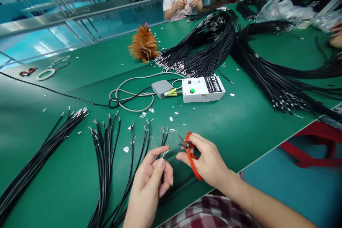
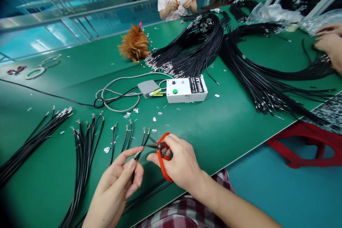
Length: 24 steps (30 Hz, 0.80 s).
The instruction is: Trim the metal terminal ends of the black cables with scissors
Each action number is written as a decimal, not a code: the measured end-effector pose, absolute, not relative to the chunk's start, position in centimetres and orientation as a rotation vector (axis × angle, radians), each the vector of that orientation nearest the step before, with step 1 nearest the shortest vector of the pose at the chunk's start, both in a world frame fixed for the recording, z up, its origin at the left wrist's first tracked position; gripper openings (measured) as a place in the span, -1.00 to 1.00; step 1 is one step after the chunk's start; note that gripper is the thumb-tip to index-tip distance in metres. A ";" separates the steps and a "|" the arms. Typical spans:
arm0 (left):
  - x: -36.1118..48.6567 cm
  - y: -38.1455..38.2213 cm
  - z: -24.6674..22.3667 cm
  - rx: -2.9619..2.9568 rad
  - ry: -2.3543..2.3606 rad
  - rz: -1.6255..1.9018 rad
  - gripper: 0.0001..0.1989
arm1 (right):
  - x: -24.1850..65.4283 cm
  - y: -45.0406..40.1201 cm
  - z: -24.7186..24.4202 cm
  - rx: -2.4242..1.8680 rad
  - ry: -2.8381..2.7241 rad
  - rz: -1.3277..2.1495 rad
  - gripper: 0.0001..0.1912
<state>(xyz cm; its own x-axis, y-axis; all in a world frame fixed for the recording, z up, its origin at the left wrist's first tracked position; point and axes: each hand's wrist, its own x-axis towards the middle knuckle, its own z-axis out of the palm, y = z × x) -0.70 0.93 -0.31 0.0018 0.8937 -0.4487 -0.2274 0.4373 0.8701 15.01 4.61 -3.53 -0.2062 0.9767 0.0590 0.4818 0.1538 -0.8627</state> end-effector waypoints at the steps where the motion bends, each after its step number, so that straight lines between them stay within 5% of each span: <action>1: -0.7 0.9 -0.1 0.667 1.267 1.002 -0.69 | 15.3 4.7 -3.6 -1.431 -1.881 0.877 -0.71; 7: -0.7 0.9 -0.1 0.616 1.247 1.024 -0.68 | 15.5 4.6 -4.2 -1.433 -2.156 0.529 -0.56; 24: -0.7 0.9 -0.3 0.607 1.239 0.997 -0.68 | 14.8 4.7 -4.3 -1.375 -2.223 0.387 -0.51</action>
<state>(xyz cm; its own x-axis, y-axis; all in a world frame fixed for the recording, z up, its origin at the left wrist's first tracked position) -0.68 0.95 -0.29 0.0130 0.8742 -0.4853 -0.2870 0.4682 0.8357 14.82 4.73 -4.27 -0.3694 0.8924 0.2593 0.7522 0.4510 -0.4805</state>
